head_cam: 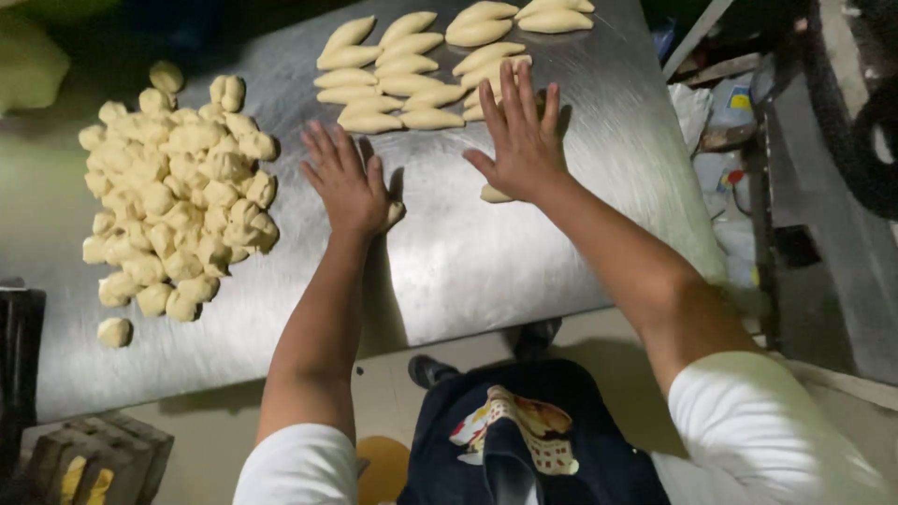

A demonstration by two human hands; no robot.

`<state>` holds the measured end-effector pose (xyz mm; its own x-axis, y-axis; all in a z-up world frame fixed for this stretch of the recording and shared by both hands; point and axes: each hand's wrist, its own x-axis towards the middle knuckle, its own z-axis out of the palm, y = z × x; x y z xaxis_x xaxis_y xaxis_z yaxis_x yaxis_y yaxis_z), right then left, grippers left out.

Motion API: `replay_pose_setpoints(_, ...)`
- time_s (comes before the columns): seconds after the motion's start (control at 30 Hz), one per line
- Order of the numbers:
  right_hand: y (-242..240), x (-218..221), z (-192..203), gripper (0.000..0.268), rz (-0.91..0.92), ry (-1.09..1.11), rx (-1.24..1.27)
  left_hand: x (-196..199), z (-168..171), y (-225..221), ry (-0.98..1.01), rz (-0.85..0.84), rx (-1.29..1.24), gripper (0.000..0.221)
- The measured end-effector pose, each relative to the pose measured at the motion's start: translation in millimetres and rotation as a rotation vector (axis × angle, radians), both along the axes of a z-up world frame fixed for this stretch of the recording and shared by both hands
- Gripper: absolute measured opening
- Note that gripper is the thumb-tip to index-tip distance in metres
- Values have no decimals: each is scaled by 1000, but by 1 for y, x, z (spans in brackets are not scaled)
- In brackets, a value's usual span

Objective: Shaping small portions of dough into tapered rolls on a metal table using both hands

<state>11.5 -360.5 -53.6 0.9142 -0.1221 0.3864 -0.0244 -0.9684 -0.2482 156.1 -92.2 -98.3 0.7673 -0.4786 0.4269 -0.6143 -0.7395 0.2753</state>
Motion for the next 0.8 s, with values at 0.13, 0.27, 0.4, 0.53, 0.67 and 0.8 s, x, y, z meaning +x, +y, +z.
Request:
replay_pose_setpoints(0.13,27,-68,10,108,152,337,132,-61,25,24,337,-89,51,80)
replay_pose_setpoints(0.27,54,-135,-22,84,202,231,-46,-128,43,61,383,-223,206,85)
replay_pose_setpoints(0.4,56,-171,-60,48,-56,65,0,-154,-6,99,171,-366,-26,44)
replay_pose_setpoints(0.53,99,-186,17,69,-352,-82,785,-164,67,113,491,-362,-549,82)
replay_pose_setpoints(0.67,92,-199,-2,36,-386,-94,663,-143,58,125,788,-248,-680,72)
replay_pose_setpoints(0.8,102,-205,-18,40,-281,-12,31,-161,51,137,96,-303,-1,32)
